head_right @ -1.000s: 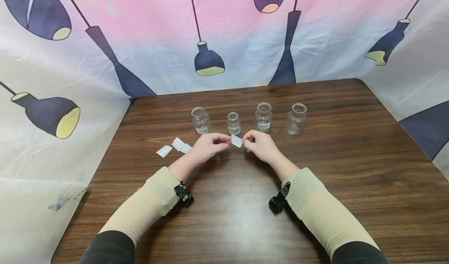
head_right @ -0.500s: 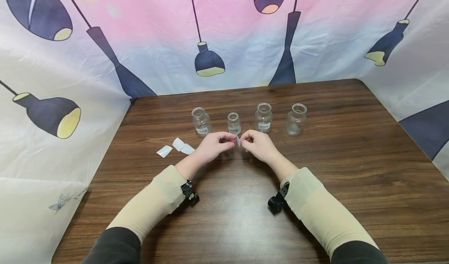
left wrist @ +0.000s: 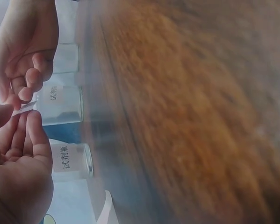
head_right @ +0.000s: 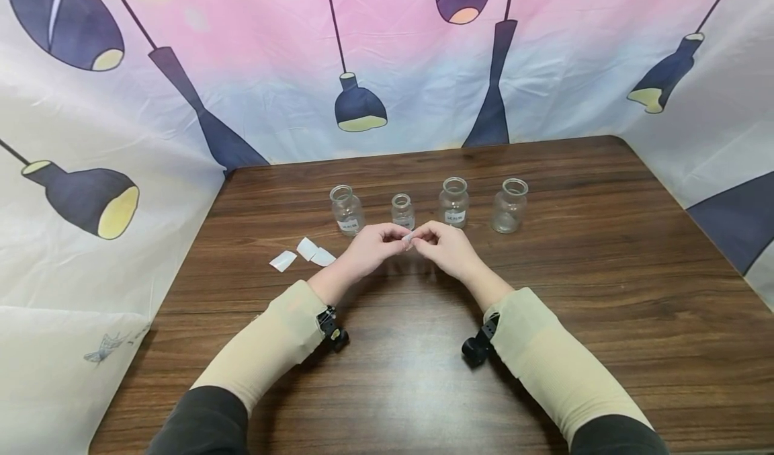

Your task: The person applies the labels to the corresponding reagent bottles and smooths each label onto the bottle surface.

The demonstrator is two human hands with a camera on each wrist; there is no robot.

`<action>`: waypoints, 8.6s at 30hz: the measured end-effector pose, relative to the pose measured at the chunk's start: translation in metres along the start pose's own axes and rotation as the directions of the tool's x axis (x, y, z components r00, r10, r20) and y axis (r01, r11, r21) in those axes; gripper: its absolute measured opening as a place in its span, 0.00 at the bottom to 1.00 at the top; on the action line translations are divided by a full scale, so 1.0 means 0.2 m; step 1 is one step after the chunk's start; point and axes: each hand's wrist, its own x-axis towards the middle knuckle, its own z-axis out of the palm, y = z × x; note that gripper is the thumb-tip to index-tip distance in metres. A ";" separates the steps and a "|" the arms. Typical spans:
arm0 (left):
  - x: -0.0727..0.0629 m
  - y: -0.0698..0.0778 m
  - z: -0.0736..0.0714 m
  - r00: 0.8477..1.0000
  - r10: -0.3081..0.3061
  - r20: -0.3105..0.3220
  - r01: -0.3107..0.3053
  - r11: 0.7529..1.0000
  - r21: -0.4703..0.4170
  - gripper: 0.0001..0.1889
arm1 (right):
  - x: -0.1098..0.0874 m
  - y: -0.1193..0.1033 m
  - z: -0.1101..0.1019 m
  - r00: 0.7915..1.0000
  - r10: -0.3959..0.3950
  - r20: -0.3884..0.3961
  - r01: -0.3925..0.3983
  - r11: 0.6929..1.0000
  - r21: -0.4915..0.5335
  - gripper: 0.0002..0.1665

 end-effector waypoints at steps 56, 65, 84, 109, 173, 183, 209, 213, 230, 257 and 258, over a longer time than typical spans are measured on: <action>0.14 0.09 0.11 0.998 -0.012 -0.069 0.017 0.997 0.072 0.05 | -0.03 0.13 -0.17 0.984 0.063 -0.167 -0.081 0.992 -0.100 0.05; 0.17 0.10 0.18 0.997 0.016 -0.070 -0.014 1.000 0.024 0.05 | -0.05 0.17 -0.21 0.983 0.054 -0.178 -0.074 0.992 -0.104 0.07; 0.20 0.14 0.29 0.993 0.040 -0.109 -0.036 0.999 0.035 0.07 | -0.10 0.22 -0.28 0.971 0.049 -0.234 -0.071 0.994 -0.087 0.06; 0.22 0.18 0.38 0.997 0.077 -0.006 -0.077 0.995 -0.061 0.15 | -0.17 0.24 -0.39 0.950 0.122 -0.287 -0.129 0.992 -0.004 0.05; 0.39 0.24 0.55 0.986 0.017 0.169 -0.011 0.999 -0.040 0.28 | -0.21 0.43 -0.54 0.905 0.211 -0.371 -0.266 0.958 -0.105 0.10; 0.40 0.23 0.55 0.982 0.019 0.190 -0.012 0.999 -0.040 0.29 | -0.20 0.44 -0.56 0.900 0.254 -0.355 -0.301 0.950 -0.082 0.13; 0.40 0.24 0.56 0.994 0.003 0.107 -0.004 1.000 0.009 0.29 | -0.20 0.44 -0.58 0.891 0.253 -0.376 -0.292 0.955 -0.050 0.16; 0.41 0.25 0.57 0.996 0.004 0.085 -0.008 0.999 0.042 0.29 | -0.20 0.43 -0.59 0.891 0.238 -0.387 -0.279 0.959 -0.050 0.17; 0.45 0.28 0.57 1.000 -0.021 0.020 0.020 0.997 0.073 0.35 | -0.13 0.39 -0.66 0.946 0.148 -0.288 -0.217 0.949 -0.227 0.36; 0.55 0.36 0.57 0.993 -0.116 0.015 0.106 0.949 0.296 0.35 | -0.11 0.40 -0.67 0.962 0.172 -0.214 -0.234 0.920 -0.314 0.35; 0.56 0.36 0.57 0.993 -0.117 0.011 0.108 0.946 0.306 0.35 | -0.11 0.40 -0.67 0.962 0.172 -0.215 -0.235 0.918 -0.318 0.35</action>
